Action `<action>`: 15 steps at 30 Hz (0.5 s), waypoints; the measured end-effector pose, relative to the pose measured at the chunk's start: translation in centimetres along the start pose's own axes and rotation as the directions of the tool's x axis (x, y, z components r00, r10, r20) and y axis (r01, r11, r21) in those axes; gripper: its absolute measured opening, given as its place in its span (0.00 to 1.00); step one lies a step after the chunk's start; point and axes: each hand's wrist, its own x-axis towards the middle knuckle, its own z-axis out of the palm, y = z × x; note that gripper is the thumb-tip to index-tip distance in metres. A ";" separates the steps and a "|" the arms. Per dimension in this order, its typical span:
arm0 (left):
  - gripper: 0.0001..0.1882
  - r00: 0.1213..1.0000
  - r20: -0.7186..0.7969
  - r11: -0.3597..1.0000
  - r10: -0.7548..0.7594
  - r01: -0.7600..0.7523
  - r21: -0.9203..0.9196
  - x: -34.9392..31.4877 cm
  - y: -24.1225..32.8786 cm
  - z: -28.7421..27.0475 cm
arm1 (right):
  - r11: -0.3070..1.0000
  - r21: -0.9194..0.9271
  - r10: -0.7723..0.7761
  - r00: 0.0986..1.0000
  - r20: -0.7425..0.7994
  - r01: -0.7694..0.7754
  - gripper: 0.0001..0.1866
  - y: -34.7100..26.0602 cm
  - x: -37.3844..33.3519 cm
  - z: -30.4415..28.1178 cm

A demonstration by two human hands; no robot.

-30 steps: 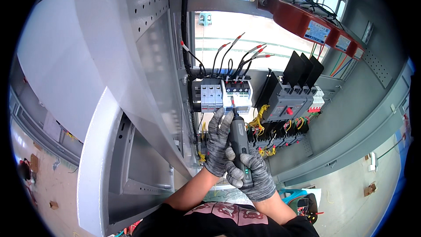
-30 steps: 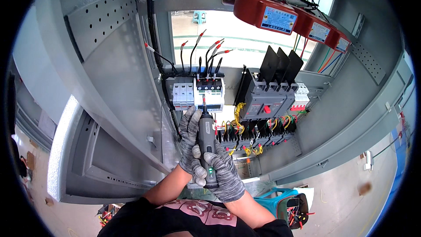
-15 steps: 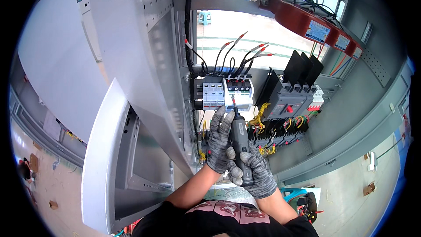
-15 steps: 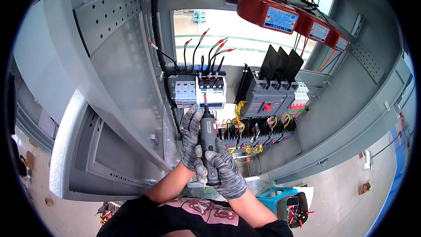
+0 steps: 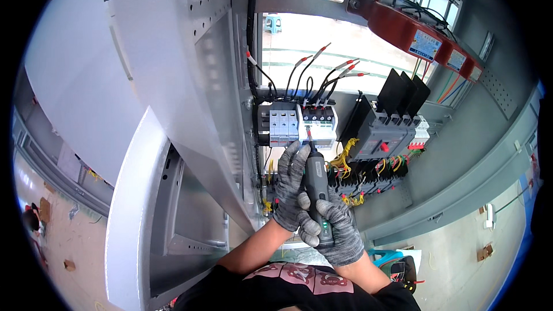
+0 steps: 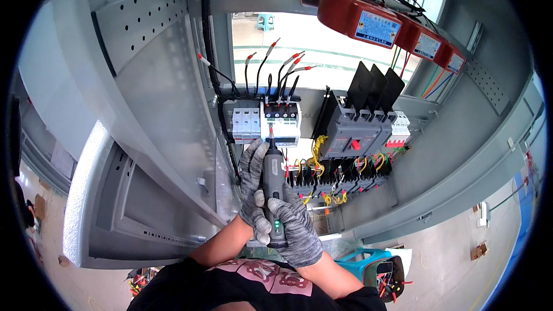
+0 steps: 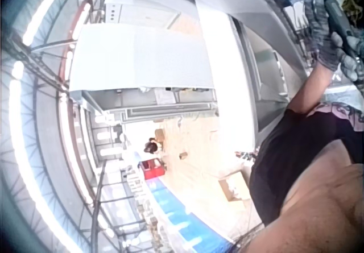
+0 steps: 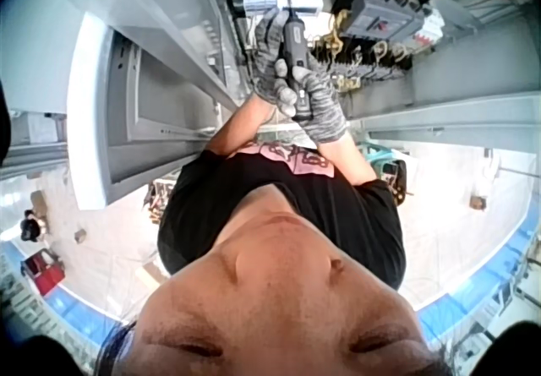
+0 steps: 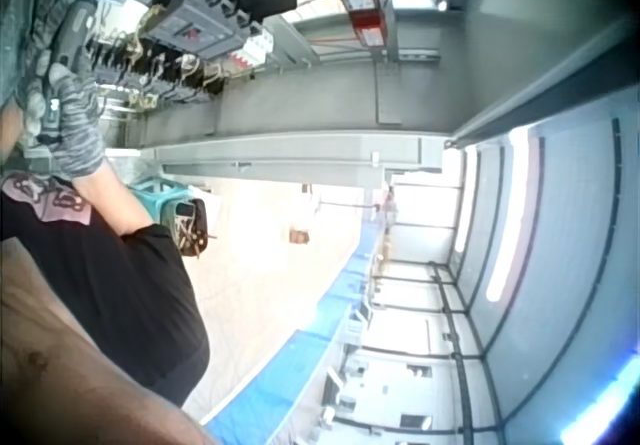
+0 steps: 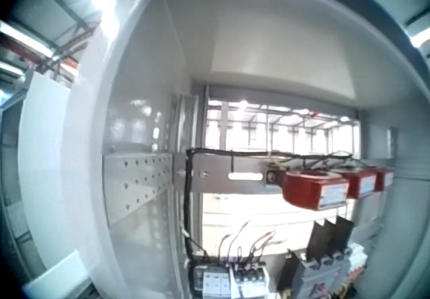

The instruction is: The person installs red current transformers into an electrical cabinet and then uses a cordless screwdriver to tighten multiple terminal screws on a mounted device. The person handles wires and tools while working inside the open cabinet.

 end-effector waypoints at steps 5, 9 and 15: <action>0.39 1.000 -0.017 0.999 -0.002 0.001 -0.054 -0.1 -0.2 0.1 | 0.998 -0.038 0.041 0.999 -0.023 -0.042 0.16 0.1 0.1 -0.2; 0.36 1.000 -0.021 1.000 -0.003 0.003 -0.004 0.1 0.2 0.2 | 0.999 -0.042 0.010 0.999 -0.035 -0.012 0.14 -0.3 -0.1 0.9; 0.32 0.999 -0.034 1.000 0.015 -0.015 -0.003 0.1 0.3 -0.3 | 0.999 -0.034 -0.010 0.999 -0.049 0.008 0.15 0.0 0.2 0.6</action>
